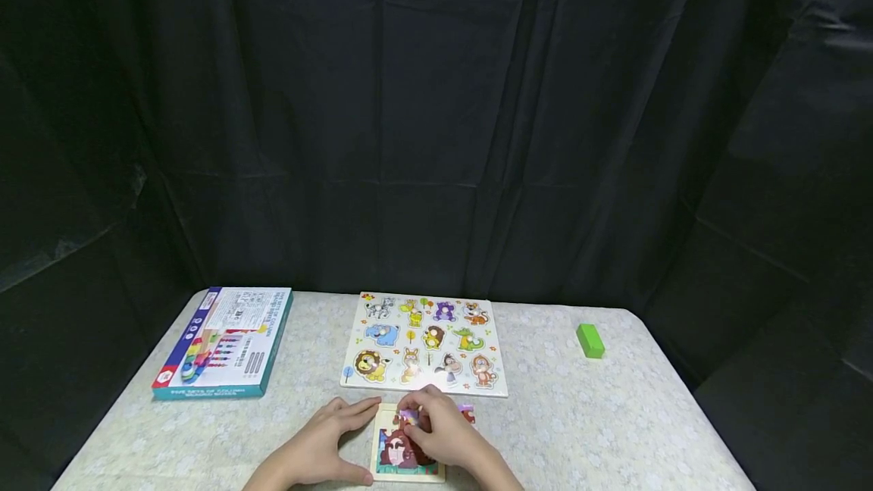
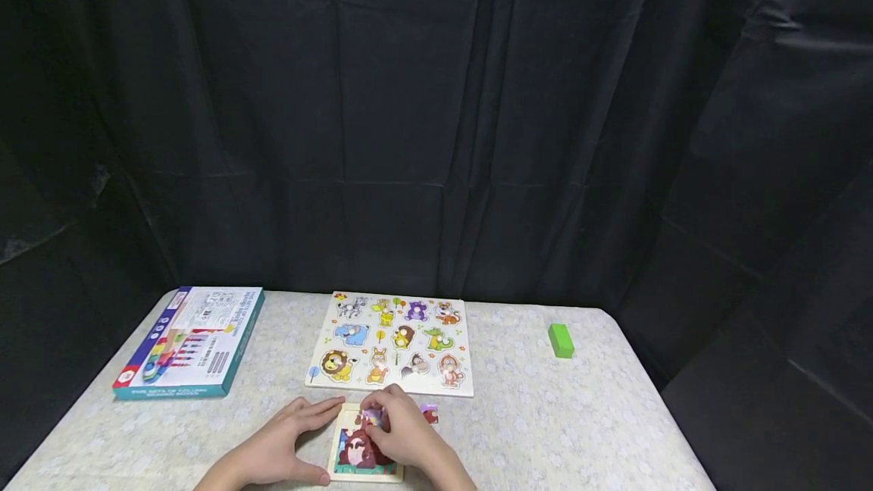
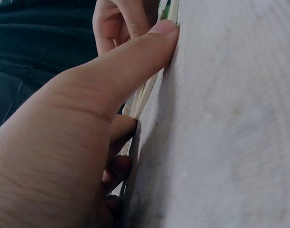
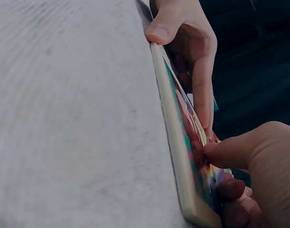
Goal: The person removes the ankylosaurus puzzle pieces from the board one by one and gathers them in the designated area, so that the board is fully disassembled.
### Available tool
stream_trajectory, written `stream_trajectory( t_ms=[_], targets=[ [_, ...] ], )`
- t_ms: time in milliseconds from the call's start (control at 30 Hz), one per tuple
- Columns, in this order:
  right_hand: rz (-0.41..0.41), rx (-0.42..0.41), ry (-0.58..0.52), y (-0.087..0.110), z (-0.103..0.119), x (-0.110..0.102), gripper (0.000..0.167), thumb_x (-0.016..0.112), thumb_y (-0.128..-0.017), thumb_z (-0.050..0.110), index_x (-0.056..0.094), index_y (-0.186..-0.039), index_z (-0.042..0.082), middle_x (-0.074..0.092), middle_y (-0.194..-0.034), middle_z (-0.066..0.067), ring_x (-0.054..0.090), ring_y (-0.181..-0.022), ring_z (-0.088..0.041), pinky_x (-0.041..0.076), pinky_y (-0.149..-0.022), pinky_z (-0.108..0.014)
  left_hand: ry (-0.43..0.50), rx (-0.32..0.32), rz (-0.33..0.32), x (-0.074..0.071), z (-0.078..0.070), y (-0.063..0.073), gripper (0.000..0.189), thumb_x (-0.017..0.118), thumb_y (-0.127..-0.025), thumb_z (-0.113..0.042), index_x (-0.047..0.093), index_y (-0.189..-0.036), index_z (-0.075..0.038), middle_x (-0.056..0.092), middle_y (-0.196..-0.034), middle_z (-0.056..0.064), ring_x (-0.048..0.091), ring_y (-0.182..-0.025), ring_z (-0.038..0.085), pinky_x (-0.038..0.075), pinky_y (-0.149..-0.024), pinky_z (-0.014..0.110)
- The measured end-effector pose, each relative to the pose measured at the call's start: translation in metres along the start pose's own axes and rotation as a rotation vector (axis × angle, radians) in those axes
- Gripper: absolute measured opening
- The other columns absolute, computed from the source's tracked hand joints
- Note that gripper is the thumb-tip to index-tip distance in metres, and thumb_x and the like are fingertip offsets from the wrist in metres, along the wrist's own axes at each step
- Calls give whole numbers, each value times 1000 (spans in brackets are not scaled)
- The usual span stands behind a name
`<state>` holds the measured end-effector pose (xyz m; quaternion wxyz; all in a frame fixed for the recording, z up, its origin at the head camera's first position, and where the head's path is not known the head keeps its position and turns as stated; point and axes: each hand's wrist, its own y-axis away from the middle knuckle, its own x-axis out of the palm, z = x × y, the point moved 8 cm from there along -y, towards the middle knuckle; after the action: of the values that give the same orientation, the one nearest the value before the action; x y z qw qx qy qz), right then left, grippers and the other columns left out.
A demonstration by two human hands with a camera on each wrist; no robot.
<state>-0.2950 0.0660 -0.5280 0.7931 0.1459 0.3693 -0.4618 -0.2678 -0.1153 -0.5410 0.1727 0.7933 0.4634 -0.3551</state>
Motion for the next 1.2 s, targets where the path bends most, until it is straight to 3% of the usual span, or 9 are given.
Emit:
stream_trajectory(
  t_ms=[300, 467, 667, 1200],
  targets=[
    [-27, -54, -55, 2, 2, -4, 29, 74, -88, -3, 72, -115, 7, 53, -85, 6, 46, -72, 0, 44, -67, -20, 7, -6, -1, 1, 1, 1, 103, 96, -69, -58, 58, -153, -13, 49, -164, -1, 40, -97, 0, 42, -92, 27],
    [-16, -44, -74, 2, 0, -3, 34, 71, -85, -8, 74, -114, 8, 55, -87, 6, 48, -73, 1, 46, -69, -21, -2, -4, 2, 1, 1, 1, 104, 95, -69, -60, 58, -154, -13, 49, -164, -1, 40, -98, 0, 43, -92, 27],
    [-3, -30, -89, 1, -5, -4, 32, 73, -88, -4, 75, -116, 12, 59, -96, 5, 51, -75, 0, 48, -71, -22, 1, -10, 7, 0, 0, 1, 103, 94, -70, -60, 58, -154, -13, 49, -164, -1, 40, -98, 0, 43, -93, 28],
    [19, -59, -38, 1, -5, -5, 33, 79, -88, 7, 76, -121, 14, 59, -96, 7, 50, -73, 2, 46, -68, -20, 7, -10, 10, -1, -1, 0, 103, 94, -69, -60, 58, -154, -13, 48, -165, -1, 40, -97, 1, 42, -91, 27]
  ],
)
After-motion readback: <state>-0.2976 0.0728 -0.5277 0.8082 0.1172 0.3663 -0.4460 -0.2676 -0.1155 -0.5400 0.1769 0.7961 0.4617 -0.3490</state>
